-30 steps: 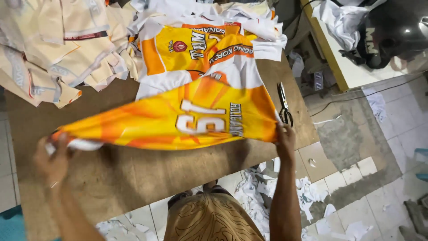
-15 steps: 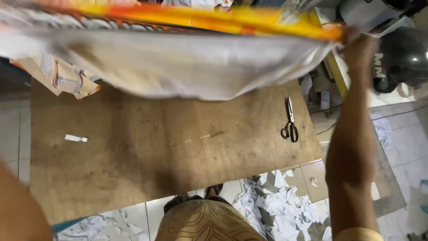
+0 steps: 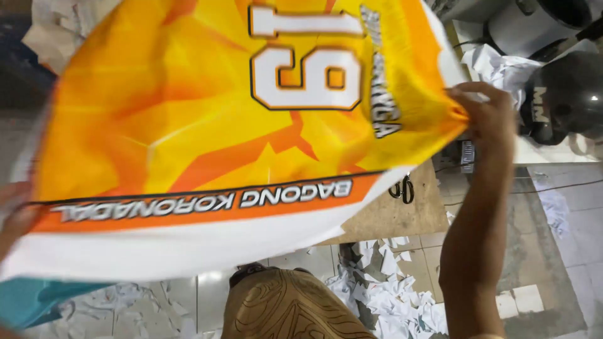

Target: Cutting out printed jersey components from fabric sheets using scissors on a cutting table.

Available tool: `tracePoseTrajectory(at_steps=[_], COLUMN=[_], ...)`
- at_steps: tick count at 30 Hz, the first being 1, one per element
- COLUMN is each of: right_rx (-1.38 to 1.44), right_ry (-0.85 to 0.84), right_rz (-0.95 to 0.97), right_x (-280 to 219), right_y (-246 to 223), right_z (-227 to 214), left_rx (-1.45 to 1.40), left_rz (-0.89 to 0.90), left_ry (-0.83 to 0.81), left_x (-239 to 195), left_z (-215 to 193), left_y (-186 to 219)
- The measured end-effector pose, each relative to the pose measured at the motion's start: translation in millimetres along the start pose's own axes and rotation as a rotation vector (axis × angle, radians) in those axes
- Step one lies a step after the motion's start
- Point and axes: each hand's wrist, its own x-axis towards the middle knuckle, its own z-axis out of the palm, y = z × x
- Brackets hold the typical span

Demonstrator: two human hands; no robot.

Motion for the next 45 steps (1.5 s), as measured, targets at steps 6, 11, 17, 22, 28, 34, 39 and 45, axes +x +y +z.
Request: tracePoseTrajectory(at_steps=[6, 11, 17, 22, 28, 34, 39, 45], right_rx=[0.399, -0.142, -0.598, -0.688, -0.924, -0.714, -0.571, -0.767], right_ry=[-0.111, -0.156, -0.256, -0.355, -0.276, -0.141, -0.433, -0.776], right_rz=[0.021, -0.044, 0.072, -0.123, -0.128, -0.442, -0.411, -0.193], right_x=[12, -59, -90, -42, -77, -195, -254, -287], right_y=[161, 306, 296, 292, 368, 363, 344, 340], right_z=[94, 187, 215, 246, 265, 142, 65, 30], left_rx=[0.216, 0.191, 0.257, 0.707, 0.655, 0.846, 0.989, 1.121], left_rz=[-0.133, -0.071, -0.007, 0.563, 0.627, 0.471, 0.341, -0.096], left_ry=[0.055, 0.223, 0.456, 0.168, 0.273, 0.064, -0.299, -0.635], left_x=[59, 77, 15, -25, -6, -61, -129, -178], left_z=[133, 232, 267, 287, 259, 203, 153, 132], left_y=[-121, -236, -171, -170, -232, -217, -185, -156])
